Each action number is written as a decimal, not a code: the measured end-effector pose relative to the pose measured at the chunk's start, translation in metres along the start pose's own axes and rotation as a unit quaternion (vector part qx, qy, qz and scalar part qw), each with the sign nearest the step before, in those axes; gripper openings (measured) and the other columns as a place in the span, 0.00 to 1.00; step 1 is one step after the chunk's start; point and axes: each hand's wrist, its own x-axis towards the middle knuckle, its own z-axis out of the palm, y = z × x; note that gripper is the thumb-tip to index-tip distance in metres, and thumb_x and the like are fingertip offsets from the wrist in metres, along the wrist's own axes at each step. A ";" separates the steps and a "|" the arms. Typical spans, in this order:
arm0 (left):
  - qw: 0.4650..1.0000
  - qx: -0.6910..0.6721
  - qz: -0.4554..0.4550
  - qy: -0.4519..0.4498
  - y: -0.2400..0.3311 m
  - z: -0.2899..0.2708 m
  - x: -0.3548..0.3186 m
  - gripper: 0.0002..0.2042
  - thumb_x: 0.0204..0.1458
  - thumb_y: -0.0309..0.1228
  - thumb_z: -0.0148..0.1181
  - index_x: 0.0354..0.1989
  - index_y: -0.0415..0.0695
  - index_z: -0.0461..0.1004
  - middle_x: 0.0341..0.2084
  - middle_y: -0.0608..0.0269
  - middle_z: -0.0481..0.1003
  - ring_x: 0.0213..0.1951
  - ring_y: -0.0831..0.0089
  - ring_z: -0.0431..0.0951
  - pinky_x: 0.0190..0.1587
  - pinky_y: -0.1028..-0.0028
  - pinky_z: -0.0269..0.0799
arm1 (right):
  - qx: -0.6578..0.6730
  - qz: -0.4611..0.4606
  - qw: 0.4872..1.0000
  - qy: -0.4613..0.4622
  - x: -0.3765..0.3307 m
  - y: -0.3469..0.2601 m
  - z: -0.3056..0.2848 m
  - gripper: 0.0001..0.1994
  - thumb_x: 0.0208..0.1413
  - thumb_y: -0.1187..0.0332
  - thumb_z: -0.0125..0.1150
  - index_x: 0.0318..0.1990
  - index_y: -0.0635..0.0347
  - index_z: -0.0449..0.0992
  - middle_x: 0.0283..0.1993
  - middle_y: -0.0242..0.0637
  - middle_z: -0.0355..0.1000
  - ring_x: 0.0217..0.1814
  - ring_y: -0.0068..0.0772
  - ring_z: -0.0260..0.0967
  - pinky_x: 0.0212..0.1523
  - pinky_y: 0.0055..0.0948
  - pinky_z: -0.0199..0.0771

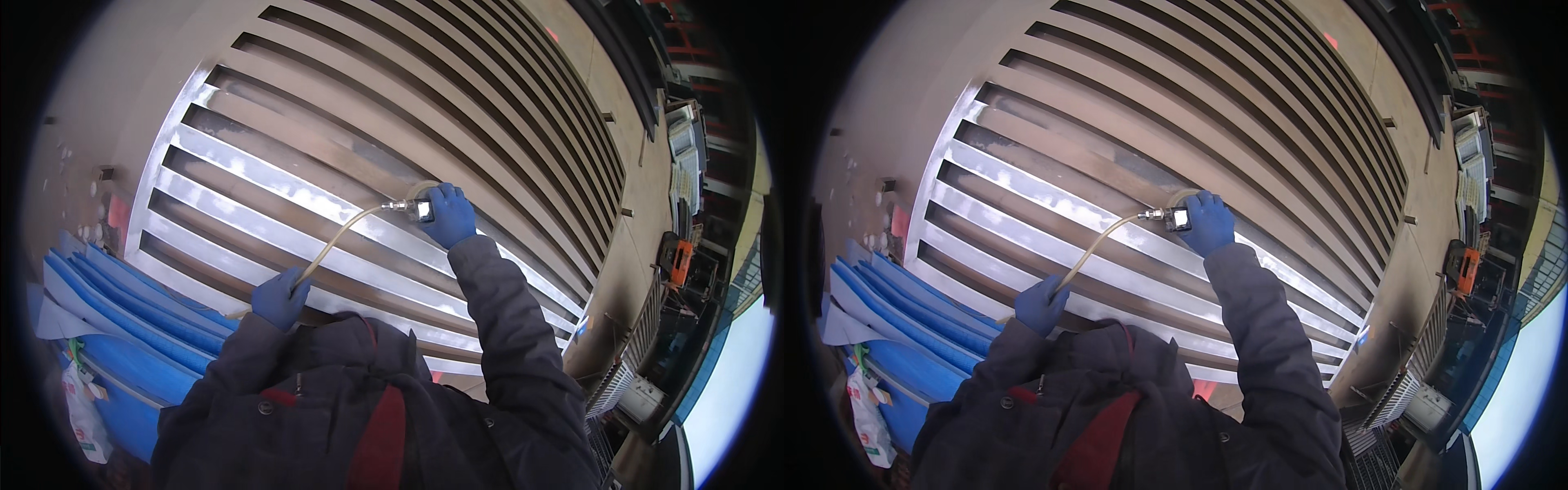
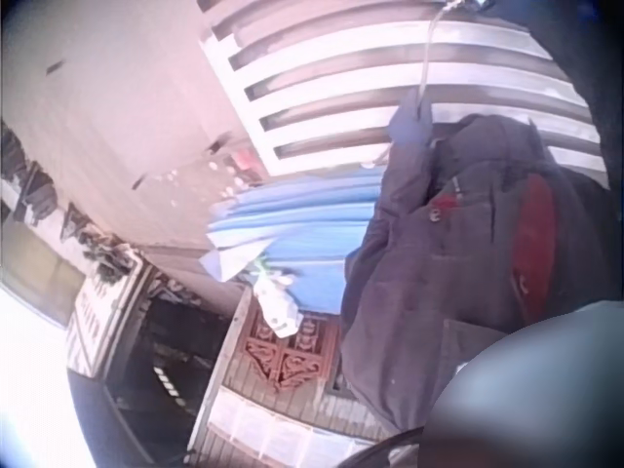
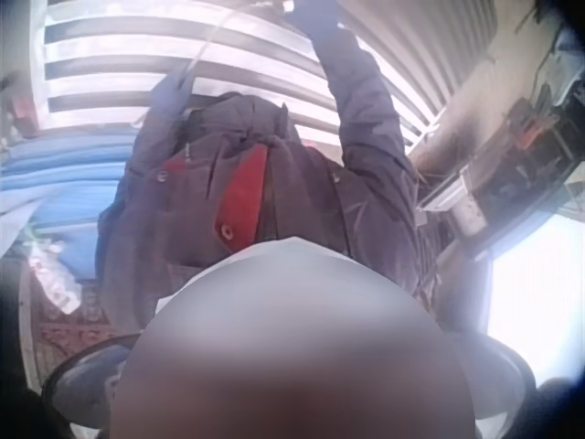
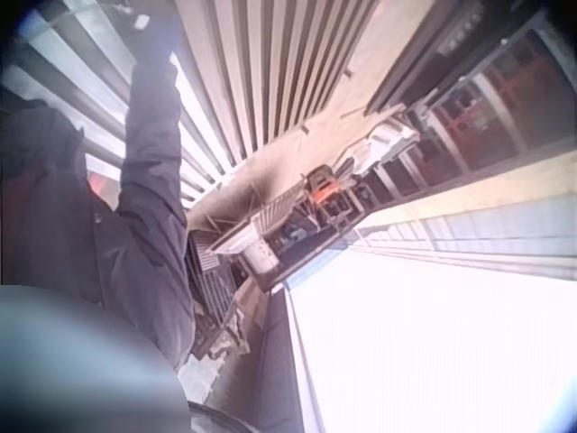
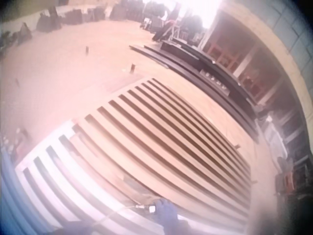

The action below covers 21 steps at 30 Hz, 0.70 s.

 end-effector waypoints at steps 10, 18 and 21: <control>0.999 0.000 -0.022 0.050 -0.024 -0.014 -0.014 0.13 0.60 0.35 0.64 0.50 0.45 0.81 0.37 0.52 0.83 0.37 0.52 0.84 0.41 0.59 0.80 | -0.010 -0.041 0.995 -0.086 0.021 -0.030 -0.013 0.26 0.47 0.60 0.78 0.52 0.51 0.75 0.58 0.44 0.68 0.59 0.54 0.71 0.50 0.51 0.82; 0.995 -0.027 -0.054 0.082 -0.027 -0.018 -0.010 0.12 0.61 0.35 0.64 0.49 0.44 0.82 0.36 0.50 0.83 0.37 0.51 0.84 0.39 0.59 0.80 | -0.003 -0.014 0.995 -0.101 0.040 -0.044 -0.002 0.27 0.46 0.64 0.78 0.54 0.52 0.73 0.57 0.48 0.68 0.59 0.57 0.70 0.53 0.51 0.80; 0.998 -0.035 -0.030 0.043 -0.019 -0.006 -0.011 0.13 0.61 0.35 0.64 0.49 0.43 0.82 0.36 0.50 0.83 0.37 0.50 0.84 0.40 0.59 0.80 | -0.021 -0.011 0.994 -0.104 0.022 -0.025 -0.011 0.25 0.47 0.65 0.77 0.53 0.52 0.74 0.57 0.48 0.68 0.59 0.57 0.70 0.54 0.51 0.79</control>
